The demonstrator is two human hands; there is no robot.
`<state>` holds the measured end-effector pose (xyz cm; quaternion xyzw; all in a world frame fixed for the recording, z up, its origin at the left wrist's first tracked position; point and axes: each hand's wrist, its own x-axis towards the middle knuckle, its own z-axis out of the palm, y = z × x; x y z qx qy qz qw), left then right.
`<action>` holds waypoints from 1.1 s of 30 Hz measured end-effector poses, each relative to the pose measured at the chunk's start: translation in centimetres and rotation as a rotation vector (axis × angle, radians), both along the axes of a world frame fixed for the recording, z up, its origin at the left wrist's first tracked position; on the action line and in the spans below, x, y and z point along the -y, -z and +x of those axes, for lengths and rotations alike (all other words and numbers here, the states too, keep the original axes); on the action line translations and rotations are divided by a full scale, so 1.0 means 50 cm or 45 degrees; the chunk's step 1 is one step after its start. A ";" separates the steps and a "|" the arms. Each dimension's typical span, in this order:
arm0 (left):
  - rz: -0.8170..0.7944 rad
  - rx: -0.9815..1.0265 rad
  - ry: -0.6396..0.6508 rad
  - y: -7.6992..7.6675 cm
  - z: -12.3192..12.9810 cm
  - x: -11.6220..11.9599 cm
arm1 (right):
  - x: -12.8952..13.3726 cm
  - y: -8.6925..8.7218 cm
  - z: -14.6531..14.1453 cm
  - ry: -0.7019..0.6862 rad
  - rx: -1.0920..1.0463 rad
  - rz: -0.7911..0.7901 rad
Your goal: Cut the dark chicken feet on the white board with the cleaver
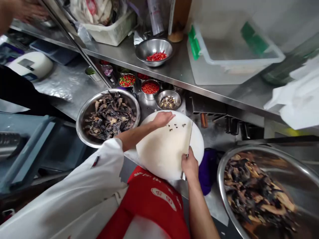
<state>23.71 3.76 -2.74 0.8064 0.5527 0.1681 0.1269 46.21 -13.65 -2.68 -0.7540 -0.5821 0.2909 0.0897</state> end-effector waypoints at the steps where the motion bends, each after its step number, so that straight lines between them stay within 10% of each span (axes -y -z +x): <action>1: -0.023 0.016 -0.062 -0.010 -0.060 0.000 | -0.006 0.000 -0.016 -0.045 0.017 0.015; 7: -0.201 -0.386 -0.517 -0.002 -0.444 0.026 | 0.031 -0.011 -0.096 0.041 -0.243 0.029; 11: -0.385 -0.474 -0.422 0.039 -0.526 0.060 | 0.086 -0.039 -0.135 0.255 -0.439 0.036; 17: -0.245 -0.058 -0.498 -0.037 -0.516 0.030 | 0.148 -0.063 -0.141 0.247 -0.748 -0.122; 24: -0.169 1.299 -0.505 -0.193 -0.440 0.109 | 0.175 -0.040 -0.101 0.162 -0.931 -0.280; 28: -0.352 1.640 -0.438 -0.140 -0.293 0.206 | 0.181 -0.024 -0.065 0.133 -0.970 -0.269; 33: -0.385 1.288 -0.544 0.028 -0.128 0.333 | 0.187 -0.007 -0.024 0.123 -0.988 -0.282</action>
